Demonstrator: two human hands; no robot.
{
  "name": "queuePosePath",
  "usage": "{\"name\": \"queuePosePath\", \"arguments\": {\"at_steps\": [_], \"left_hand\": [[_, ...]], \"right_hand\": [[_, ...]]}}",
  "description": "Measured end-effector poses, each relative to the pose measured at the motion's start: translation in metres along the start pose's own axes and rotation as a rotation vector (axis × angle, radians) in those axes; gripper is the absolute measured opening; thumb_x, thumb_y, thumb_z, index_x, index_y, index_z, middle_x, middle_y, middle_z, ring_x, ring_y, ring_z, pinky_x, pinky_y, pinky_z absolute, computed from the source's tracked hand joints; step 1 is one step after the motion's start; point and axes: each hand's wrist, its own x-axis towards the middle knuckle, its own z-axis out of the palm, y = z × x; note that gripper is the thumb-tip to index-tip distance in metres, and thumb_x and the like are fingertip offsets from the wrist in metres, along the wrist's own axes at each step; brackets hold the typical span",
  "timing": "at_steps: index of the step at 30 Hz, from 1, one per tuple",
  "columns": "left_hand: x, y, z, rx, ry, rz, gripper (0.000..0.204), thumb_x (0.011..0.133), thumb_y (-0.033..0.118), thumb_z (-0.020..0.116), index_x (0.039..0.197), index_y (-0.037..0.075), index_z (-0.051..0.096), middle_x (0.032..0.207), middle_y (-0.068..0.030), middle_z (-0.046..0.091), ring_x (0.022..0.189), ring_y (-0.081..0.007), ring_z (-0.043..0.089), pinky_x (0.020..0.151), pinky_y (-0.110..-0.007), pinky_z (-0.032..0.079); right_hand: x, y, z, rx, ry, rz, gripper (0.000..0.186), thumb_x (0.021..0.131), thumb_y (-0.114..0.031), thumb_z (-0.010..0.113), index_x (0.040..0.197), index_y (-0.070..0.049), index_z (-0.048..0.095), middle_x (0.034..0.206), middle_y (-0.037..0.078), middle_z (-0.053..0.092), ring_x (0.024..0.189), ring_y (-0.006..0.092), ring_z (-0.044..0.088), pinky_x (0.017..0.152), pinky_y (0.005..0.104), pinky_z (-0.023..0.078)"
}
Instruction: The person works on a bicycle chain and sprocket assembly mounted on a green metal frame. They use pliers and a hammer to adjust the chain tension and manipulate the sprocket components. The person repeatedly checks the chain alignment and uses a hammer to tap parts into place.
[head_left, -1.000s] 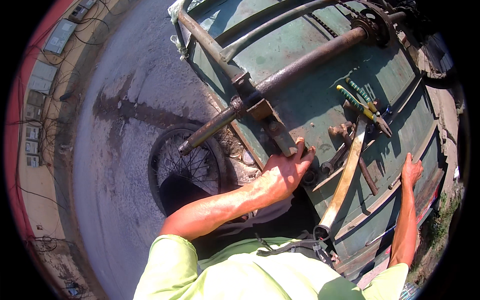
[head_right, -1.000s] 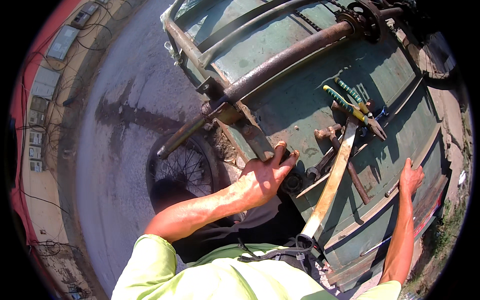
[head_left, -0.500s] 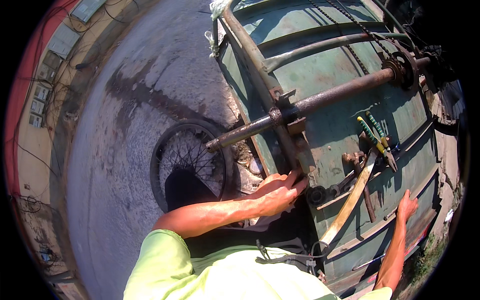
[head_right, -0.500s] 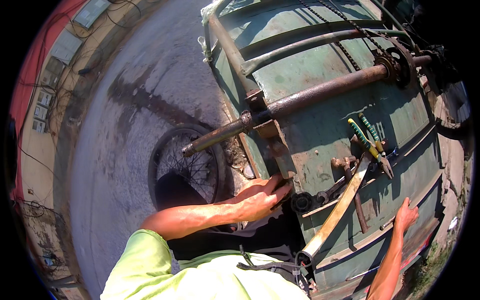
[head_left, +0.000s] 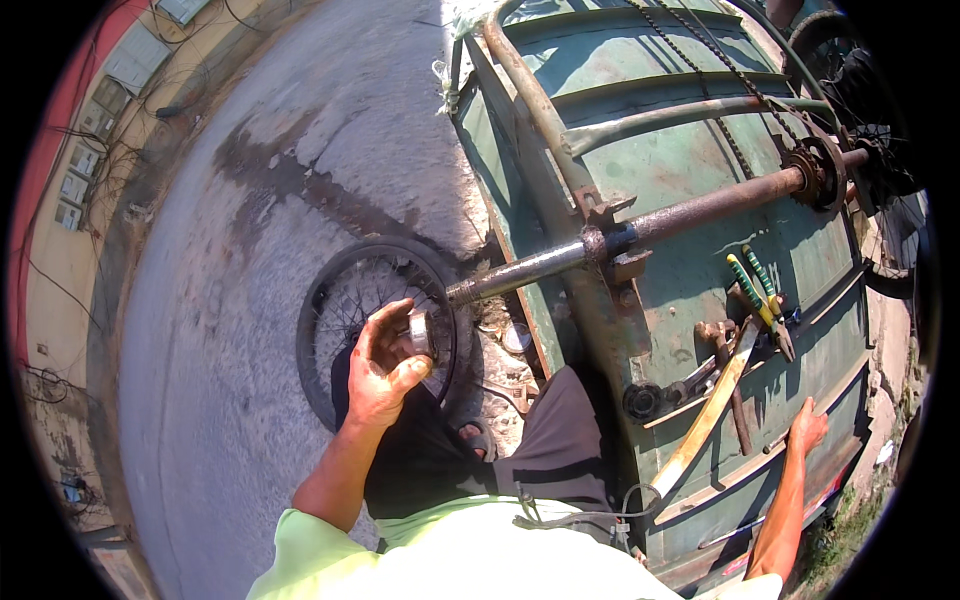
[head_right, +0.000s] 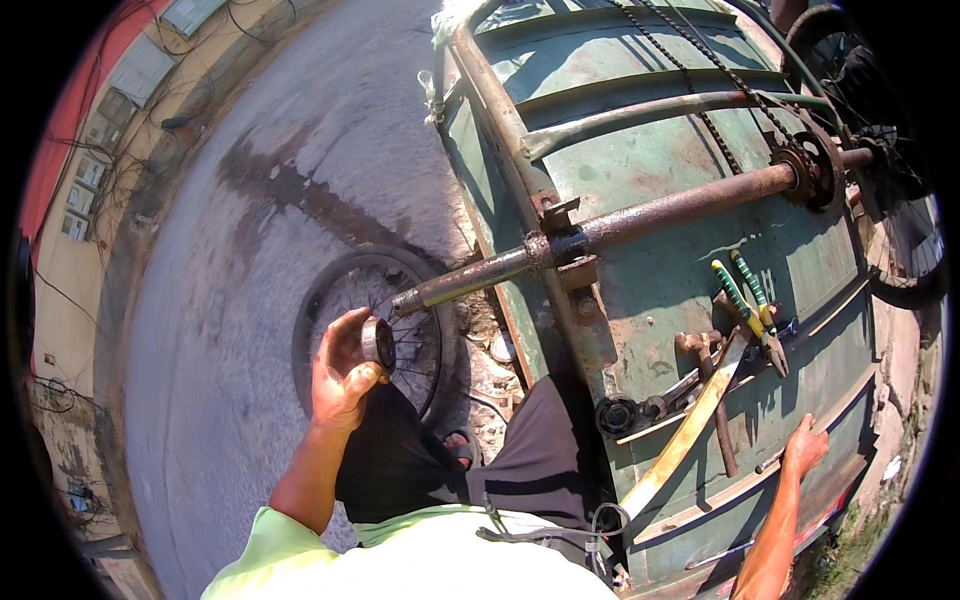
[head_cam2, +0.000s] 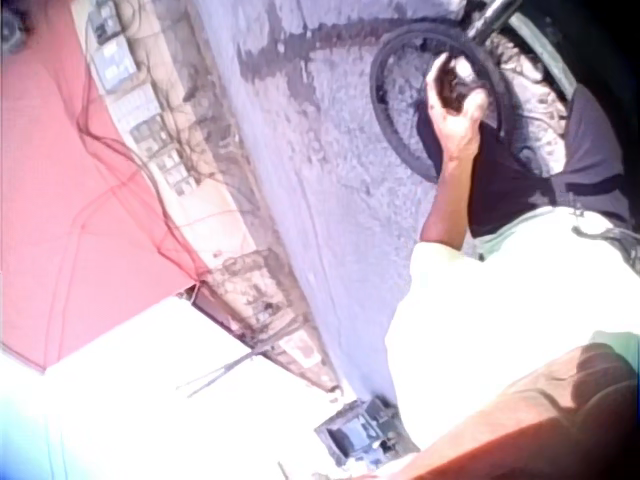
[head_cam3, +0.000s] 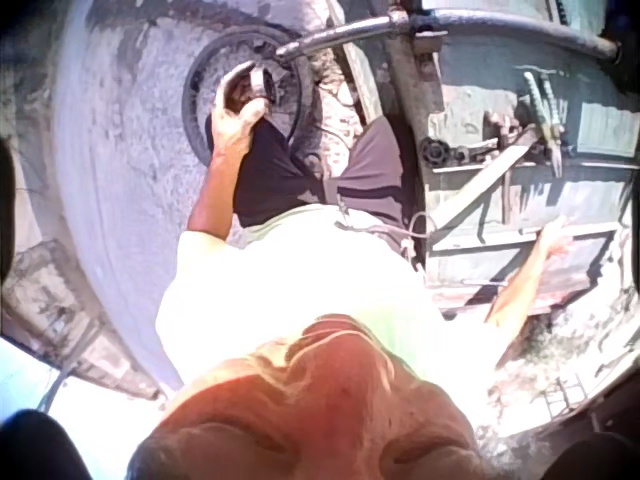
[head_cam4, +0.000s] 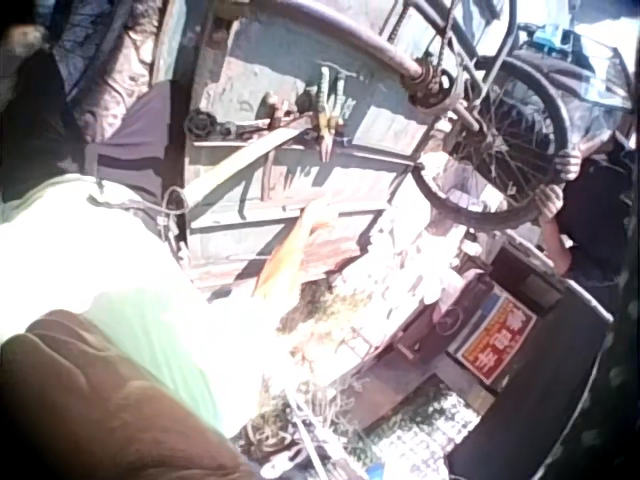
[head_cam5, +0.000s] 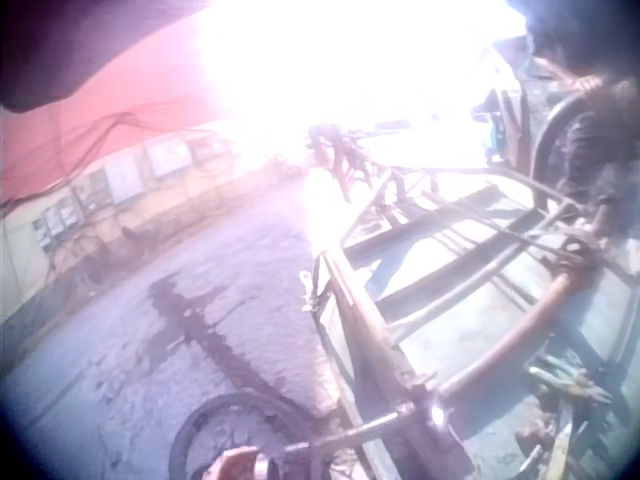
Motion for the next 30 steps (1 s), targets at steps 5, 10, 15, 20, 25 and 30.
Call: {"name": "queuePosePath", "arguments": {"at_steps": [5,10,15,20,25,30], "left_hand": [[0.033,0.008,0.012,-0.072,-0.049,0.011,0.075,0.080,0.011,0.087,0.145,0.002,0.049,0.129,-0.0101,0.061,0.110,-0.0170,0.062,0.099,-0.033,0.051],[0.047,0.018,0.017,-0.102,-0.169,-0.020,0.074,0.081,0.012,0.087,0.144,0.000,0.049,0.132,-0.0112,0.061,0.120,-0.0203,0.061,0.105,-0.035,0.049],[0.060,0.032,0.007,-0.058,-0.264,-0.105,0.075,0.077,0.014,0.089,0.140,-0.001,0.051,0.127,-0.0110,0.063,0.117,-0.0201,0.062,0.104,-0.036,0.049],[0.069,0.059,0.004,0.360,-0.310,0.072,0.080,0.069,0.011,0.091,0.139,0.000,0.055,0.120,-0.0097,0.065,0.112,-0.0200,0.063,0.103,-0.037,0.048],[0.112,0.139,0.050,1.484,-0.652,0.479,0.088,0.059,0.010,0.088,0.142,0.018,0.059,0.115,-0.0128,0.061,0.105,-0.0318,0.062,0.094,-0.042,0.052],[0.155,0.157,0.102,1.433,-1.093,0.375,0.089,0.065,0.012,0.085,0.148,0.025,0.054,0.106,-0.0115,0.060,0.095,-0.0322,0.060,0.087,-0.044,0.052]], "right_hand": [[0.001,0.001,-0.002,-0.041,-0.029,-0.004,0.077,0.090,-0.059,0.056,0.131,0.005,0.059,0.128,0.033,0.060,0.120,0.0470,0.057,0.103,0.0561,0.044],[0.017,0.019,0.015,-0.027,-0.023,-0.062,0.075,0.090,-0.061,0.058,0.129,0.003,0.062,0.126,0.030,0.063,0.118,0.0470,0.059,0.105,0.0551,0.043],[0.001,0.004,-0.002,-0.044,-0.054,-0.033,0.075,0.091,-0.059,0.058,0.135,0.002,0.058,0.131,0.032,0.059,0.123,0.0471,0.055,0.107,0.0555,0.042],[0.004,0.008,0.005,-0.050,-0.029,-0.016,0.078,0.091,-0.060,0.058,0.140,0.002,0.054,0.136,0.031,0.056,0.126,0.0465,0.054,0.109,0.0546,0.041],[0.000,0.006,-0.004,-0.054,-0.003,-0.022,0.081,0.092,-0.059,0.058,0.139,0.007,0.054,0.135,0.032,0.057,0.128,0.0460,0.053,0.110,0.0532,0.040],[0.001,0.004,0.004,-0.026,-0.014,-0.019,0.078,0.092,-0.059,0.058,0.137,0.005,0.056,0.133,0.032,0.058,0.127,0.0459,0.054,0.109,0.0537,0.041]]}}
